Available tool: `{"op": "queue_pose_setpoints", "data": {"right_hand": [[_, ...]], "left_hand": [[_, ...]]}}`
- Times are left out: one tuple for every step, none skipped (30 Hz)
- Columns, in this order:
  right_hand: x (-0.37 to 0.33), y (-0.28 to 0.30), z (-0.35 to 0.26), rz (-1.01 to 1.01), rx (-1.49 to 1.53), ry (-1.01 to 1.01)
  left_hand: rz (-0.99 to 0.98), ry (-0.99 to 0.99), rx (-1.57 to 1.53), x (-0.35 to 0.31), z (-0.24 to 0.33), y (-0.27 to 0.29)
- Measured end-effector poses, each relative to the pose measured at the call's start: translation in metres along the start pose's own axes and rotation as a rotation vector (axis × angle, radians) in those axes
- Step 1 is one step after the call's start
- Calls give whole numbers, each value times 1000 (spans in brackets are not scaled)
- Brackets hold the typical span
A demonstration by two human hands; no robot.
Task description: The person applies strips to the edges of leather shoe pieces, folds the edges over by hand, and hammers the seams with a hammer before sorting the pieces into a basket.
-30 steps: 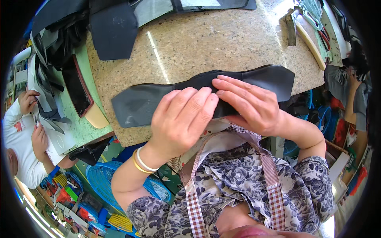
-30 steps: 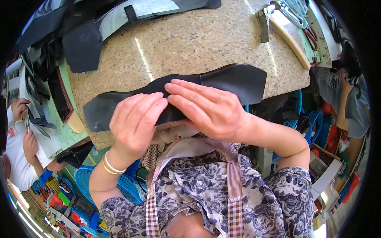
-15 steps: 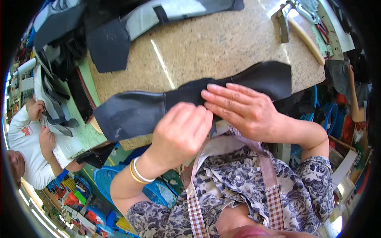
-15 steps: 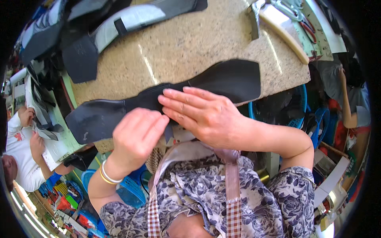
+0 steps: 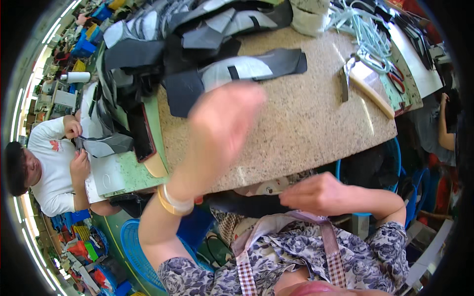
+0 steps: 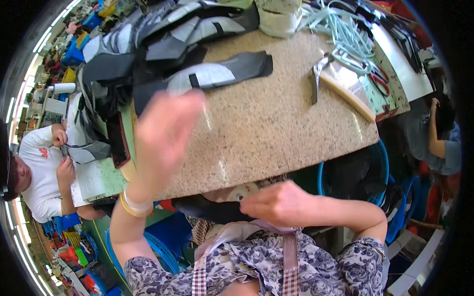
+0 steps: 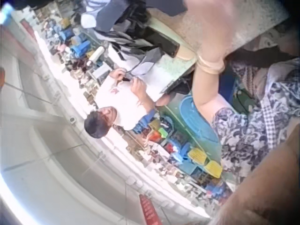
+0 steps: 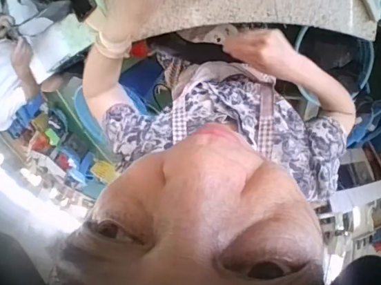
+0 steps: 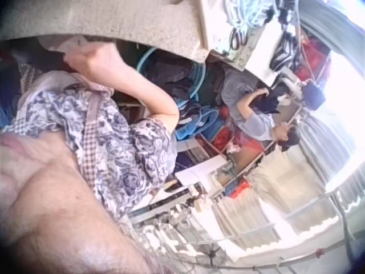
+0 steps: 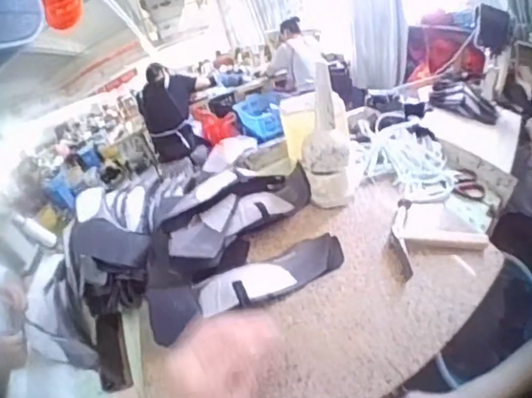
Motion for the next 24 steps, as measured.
{"op": "queue_pose_setpoints", "data": {"right_hand": [[16, 24, -1, 102, -98, 31], [34, 45, -1, 207, -195, 68], [56, 59, 8, 280, -217, 66], [81, 73, 19, 354, -234, 62], [102, 84, 33, 381, -300, 59], [121, 95, 51, 408, -376, 48], [142, 101, 70, 437, -432, 55], [162, 103, 91, 465, -479, 67], [183, 101, 109, 514, -555, 38], [200, 100, 126, 563, -625, 2], [205, 102, 155, 489, -652, -108], [209, 95, 174, 413, -697, -132], [209, 86, 177, 405, -811, -124], [208, 77, 179, 396, -925, -117], [211, 78, 177, 400, -918, -113], [213, 79, 175, 397, -898, -122], [215, 79, 173, 394, -879, -131], [215, 81, 175, 400, -884, -130], [216, 81, 178, 397, -878, -120], [216, 81, 180, 394, -873, -109], [217, 81, 180, 400, -879, -104], [218, 80, 180, 394, -863, -125], [220, 80, 181, 388, -845, -144], [221, 80, 180, 392, -847, -134]], "left_hand": [[147, -36, 129, 29, -25, 6], [216, -47, 301, 54, -50, 9], [272, -11, 334, 71, -86, 11], [326, 25, 364, 83, -121, 10], [249, 152, 371, 101, -153, -2], [175, 273, 363, 120, -179, -18], [45, 351, 385, 133, -199, -32], [-87, 435, 415, 142, -219, -42], [-165, 487, 397, 147, -243, -54], [-248, 540, 375, 151, -261, -63], [-292, 511, 410, 161, -251, -73], [-265, 397, 386, 169, -244, -72], [-305, 382, 386, 170, -239, -69], [-345, 367, 385, 171, -234, -68], [-348, 370, 392, 168, -239, -67], [-239, 456, 352, 164, -245, -62], [-129, 539, 311, 160, -251, -56], [-126, 531, 312, 162, -251, -56], [-255, 548, 430, 160, -252, -60], [-383, 564, 549, 157, -253, -63], [-368, 512, 598, 156, -246, -59], [-360, 508, 603, 155, -246, -56], [-306, 438, 531, 155, -245, -52], [-254, 372, 461, 154, -237, -44]]}}
Point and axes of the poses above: each hand's wrist, its own x-axis towards the middle knuckle, its own y-axis out of the back of the hand, z = x × y, the point moved 6 cm from there along x, towards the middle knuckle, and after that the axes turned 6 degrees about x, right-handed, at the moved point
